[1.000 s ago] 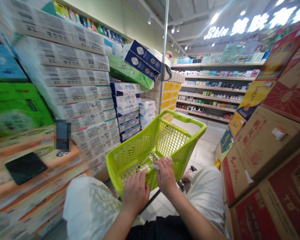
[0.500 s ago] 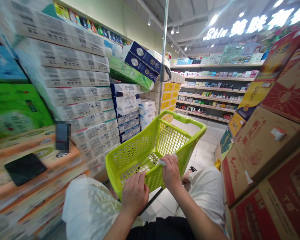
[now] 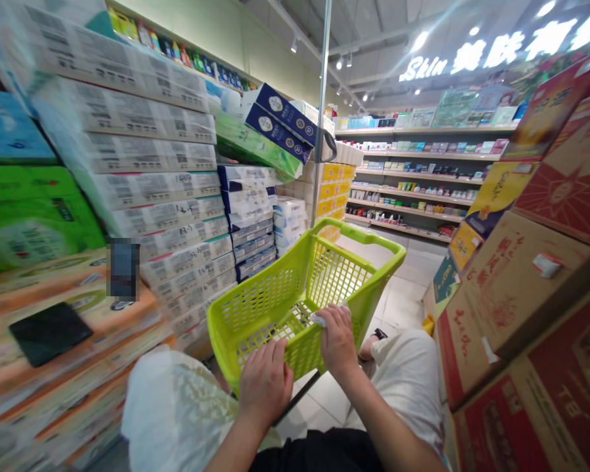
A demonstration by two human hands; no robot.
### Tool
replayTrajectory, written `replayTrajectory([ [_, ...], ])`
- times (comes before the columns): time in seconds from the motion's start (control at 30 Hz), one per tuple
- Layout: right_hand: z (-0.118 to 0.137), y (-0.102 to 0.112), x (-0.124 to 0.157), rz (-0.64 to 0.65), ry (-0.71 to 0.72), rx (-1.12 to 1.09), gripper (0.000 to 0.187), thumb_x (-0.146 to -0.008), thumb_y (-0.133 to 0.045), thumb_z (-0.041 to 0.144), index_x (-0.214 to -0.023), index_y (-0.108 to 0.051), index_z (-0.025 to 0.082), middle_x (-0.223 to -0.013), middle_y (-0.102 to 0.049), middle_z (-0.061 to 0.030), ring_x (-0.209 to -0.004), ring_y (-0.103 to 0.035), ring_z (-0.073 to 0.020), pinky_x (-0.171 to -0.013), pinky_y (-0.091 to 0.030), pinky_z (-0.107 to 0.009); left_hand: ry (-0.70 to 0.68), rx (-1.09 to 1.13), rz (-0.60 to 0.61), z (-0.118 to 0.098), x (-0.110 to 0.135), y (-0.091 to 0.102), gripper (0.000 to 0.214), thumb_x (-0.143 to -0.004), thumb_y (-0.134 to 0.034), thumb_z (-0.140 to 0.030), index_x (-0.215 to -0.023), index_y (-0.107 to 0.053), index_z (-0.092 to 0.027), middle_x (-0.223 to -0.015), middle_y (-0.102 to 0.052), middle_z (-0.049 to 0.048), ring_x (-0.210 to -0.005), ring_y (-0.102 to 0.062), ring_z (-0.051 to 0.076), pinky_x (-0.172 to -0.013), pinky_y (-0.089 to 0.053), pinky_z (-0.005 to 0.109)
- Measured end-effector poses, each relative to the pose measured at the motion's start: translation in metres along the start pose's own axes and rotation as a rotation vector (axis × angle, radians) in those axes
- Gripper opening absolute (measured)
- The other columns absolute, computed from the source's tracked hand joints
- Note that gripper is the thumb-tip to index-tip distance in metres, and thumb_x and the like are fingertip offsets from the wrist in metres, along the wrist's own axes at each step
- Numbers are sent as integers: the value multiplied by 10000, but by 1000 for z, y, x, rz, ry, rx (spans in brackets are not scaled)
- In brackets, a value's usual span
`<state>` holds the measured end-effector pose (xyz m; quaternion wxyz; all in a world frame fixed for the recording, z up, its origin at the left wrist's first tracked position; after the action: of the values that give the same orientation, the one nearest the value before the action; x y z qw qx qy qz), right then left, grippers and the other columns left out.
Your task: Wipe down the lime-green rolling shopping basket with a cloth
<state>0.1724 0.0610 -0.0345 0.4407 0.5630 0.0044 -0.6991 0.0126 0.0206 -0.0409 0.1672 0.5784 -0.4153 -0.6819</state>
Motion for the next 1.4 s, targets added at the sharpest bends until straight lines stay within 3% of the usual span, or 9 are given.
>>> replayTrajectory([
  [0.2,43,-20,15,115,130,-95,360,-813,-423,51,-1068,-609,223,-1019,-636,-48,-1086,-516,-189,-1066,-322,-388,-32,5,-30,1,0,0,371,-735,-510,-149,-1104,-539,-148,-927,-660,69,-835,-599,226,-774,-435,344],
  [0.43,-8,4,-6,14,10,3,327,-844,-387,44,-1014,-617,203,-1028,-636,-63,-1135,-497,-202,-1088,-293,-423,-13,20,-31,1,0,1,359,-754,-496,-144,-1109,-546,-154,-936,-655,70,-853,-601,222,-792,-434,341],
  [0.53,3,-1,1,-1,-18,-17,325,-836,-382,39,-998,-612,202,-1014,-634,-61,-1140,-493,-201,-1098,-277,-425,0,20,-21,1,0,-1,359,-754,-500,-143,-1109,-547,-157,-924,-657,65,-847,-603,222,-781,-436,344],
  [0.7,48,-21,15,121,122,-100,330,-831,-423,61,-1051,-606,226,-1007,-642,-43,-1074,-524,-184,-1068,-313,-383,-31,7,-37,2,1,-1,354,-742,-512,-157,-1094,-547,-151,-924,-666,72,-837,-606,224,-766,-435,339],
  [0.8,37,-15,8,158,179,-81,324,-824,-445,64,-1040,-618,233,-991,-646,-39,-1035,-536,-183,-1038,-346,-367,-33,-6,-45,4,3,0,362,-742,-506,-142,-1102,-544,-150,-944,-671,77,-853,-611,226,-780,-432,341],
  [1.0,-14,10,-10,6,13,0,344,-823,-385,33,-998,-622,211,-1018,-630,-60,-1129,-503,-200,-1084,-301,-427,-18,-18,-53,1,3,1,345,-774,-496,-145,-1116,-541,-151,-967,-671,78,-873,-614,227,-806,-432,349],
  [1.13,12,-5,4,15,5,-47,338,-823,-384,30,-1000,-613,205,-1004,-630,-55,-1104,-506,-193,-1088,-289,-422,-9,-10,-38,0,0,0,340,-762,-493,-145,-1098,-545,-153,-927,-669,69,-839,-611,227,-773,-436,349],
  [1.27,43,-19,13,119,129,-91,335,-813,-438,49,-1042,-613,220,-1003,-637,-45,-1083,-517,-183,-1060,-320,-378,-18,5,-18,3,0,-1,361,-745,-498,-155,-1102,-546,-158,-928,-671,69,-842,-611,225,-773,-443,343],
  [1.4,28,-9,2,144,189,-52,338,-814,-442,34,-1032,-623,217,-982,-645,-45,-1045,-525,-186,-1035,-346,-367,-15,7,-6,5,2,1,359,-763,-490,-145,-1117,-550,-165,-949,-670,70,-860,-613,218,-795,-447,337],
])
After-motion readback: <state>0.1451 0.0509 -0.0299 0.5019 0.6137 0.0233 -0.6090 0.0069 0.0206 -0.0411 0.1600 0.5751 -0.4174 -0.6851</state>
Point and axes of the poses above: each hand's wrist, its own x-axis away from the middle knuckle, its own y-axis out of the back of the hand, z = x × y, the point moved 6 cm from there along -x, towards the middle knuckle
